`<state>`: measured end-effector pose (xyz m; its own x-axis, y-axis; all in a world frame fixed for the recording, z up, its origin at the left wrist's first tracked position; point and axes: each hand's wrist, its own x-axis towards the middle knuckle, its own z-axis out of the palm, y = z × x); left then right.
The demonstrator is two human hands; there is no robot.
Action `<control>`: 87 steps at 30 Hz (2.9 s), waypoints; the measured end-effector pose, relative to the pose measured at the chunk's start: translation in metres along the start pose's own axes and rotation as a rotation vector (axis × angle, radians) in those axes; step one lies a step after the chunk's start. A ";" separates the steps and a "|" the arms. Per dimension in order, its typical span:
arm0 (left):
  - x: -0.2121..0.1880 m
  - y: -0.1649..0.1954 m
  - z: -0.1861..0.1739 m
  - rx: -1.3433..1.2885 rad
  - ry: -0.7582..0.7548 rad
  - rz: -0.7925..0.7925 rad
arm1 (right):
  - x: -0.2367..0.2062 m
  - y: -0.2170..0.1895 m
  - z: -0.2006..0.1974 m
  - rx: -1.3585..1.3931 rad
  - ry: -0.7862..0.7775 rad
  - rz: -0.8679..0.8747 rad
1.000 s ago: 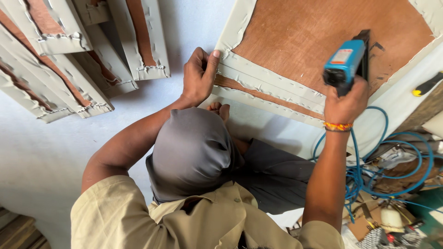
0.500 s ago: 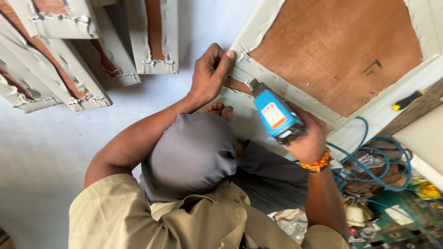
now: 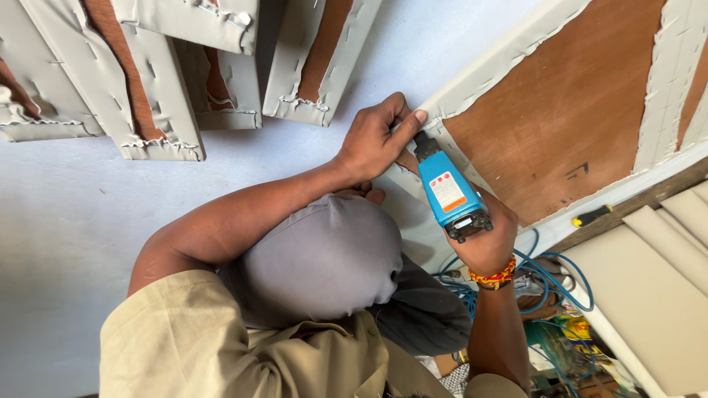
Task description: The person sits on the floor and uses a pneumatic nail gun to staple fabric strips onto wooden frame panels, pressing the fabric flat with one hand while stapling. They reposition and stack finished frames, then pause to reload or clear the nail gun before resuming stapling.
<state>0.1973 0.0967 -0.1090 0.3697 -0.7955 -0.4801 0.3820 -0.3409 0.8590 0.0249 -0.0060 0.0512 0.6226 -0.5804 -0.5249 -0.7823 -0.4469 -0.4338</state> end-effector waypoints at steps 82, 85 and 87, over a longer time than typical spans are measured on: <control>-0.006 -0.024 0.012 0.070 -0.028 0.035 | -0.080 0.106 -0.019 -0.079 0.062 0.021; -0.008 -0.028 0.011 0.119 -0.041 0.146 | -0.102 0.108 -0.026 -0.065 0.114 0.019; -0.005 -0.015 0.007 0.085 -0.125 0.141 | -0.130 0.110 -0.030 -0.059 0.138 0.035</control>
<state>0.1839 0.1026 -0.1179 0.3043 -0.8926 -0.3327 0.2592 -0.2585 0.9306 -0.1424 -0.0001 0.0931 0.5897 -0.6826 -0.4317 -0.8058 -0.4616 -0.3709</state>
